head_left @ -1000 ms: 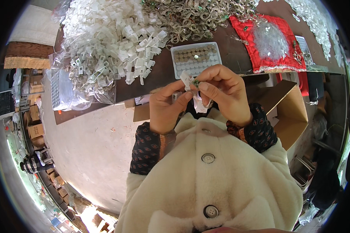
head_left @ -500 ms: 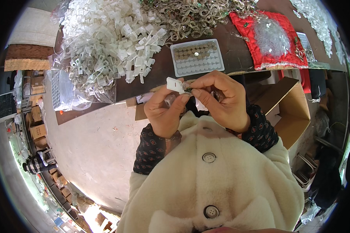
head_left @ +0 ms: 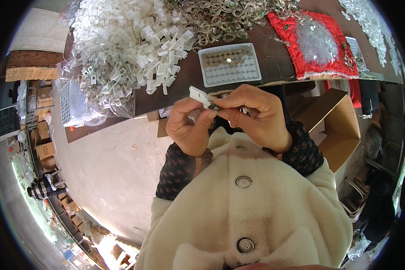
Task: The person assembles small LED light units by inserting a bulb into a white plastic housing and placing a metal contact into a tray. The person repeatedly picks up a housing, inserts a bulb, and places the contact into a compartmentalized tray on the table.
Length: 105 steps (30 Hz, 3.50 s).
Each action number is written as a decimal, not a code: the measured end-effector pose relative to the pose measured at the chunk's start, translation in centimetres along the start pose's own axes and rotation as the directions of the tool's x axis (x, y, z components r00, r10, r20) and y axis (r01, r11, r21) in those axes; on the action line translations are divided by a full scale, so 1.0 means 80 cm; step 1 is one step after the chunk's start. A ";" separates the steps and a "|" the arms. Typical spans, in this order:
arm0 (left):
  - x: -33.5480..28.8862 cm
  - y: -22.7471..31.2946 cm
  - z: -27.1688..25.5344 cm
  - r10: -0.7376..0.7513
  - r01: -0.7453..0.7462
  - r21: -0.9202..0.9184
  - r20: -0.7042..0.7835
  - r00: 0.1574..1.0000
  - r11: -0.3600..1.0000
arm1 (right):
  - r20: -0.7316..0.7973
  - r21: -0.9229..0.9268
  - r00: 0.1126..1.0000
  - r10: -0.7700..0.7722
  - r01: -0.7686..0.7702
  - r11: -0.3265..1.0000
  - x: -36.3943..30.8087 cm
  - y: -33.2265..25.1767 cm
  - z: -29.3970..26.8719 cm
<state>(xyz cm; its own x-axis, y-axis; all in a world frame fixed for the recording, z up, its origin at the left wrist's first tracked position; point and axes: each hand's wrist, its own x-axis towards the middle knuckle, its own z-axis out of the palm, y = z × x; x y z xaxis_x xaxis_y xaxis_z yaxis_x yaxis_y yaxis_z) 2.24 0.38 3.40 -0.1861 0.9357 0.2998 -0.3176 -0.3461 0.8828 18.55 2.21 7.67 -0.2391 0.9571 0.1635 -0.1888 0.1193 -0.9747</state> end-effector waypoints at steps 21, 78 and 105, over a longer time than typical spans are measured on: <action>-0.011 -0.005 0.023 -0.072 0.078 0.033 -0.150 0.986 0.996 | -0.110 -0.116 0.994 0.010 -0.023 0.993 -0.001 0.008 0.014; -0.007 0.005 0.013 -0.409 0.340 -0.474 -0.046 0.912 0.812 | -0.054 0.062 0.998 0.037 -0.034 0.998 0.008 0.019 0.026; -0.002 -0.035 -0.011 -0.449 0.414 -0.343 -0.026 0.893 0.843 | -0.083 -0.884 0.924 -0.373 0.104 0.455 0.067 0.069 -0.062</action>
<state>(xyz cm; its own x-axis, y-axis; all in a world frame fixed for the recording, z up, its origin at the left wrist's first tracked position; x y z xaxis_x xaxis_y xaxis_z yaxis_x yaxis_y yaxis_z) 2.32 1.16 0.53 -0.0479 0.9893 -0.1379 -0.6636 0.0717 0.7447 20.96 9.28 2.43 -0.0715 0.8620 0.5018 0.7312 0.3875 -0.5615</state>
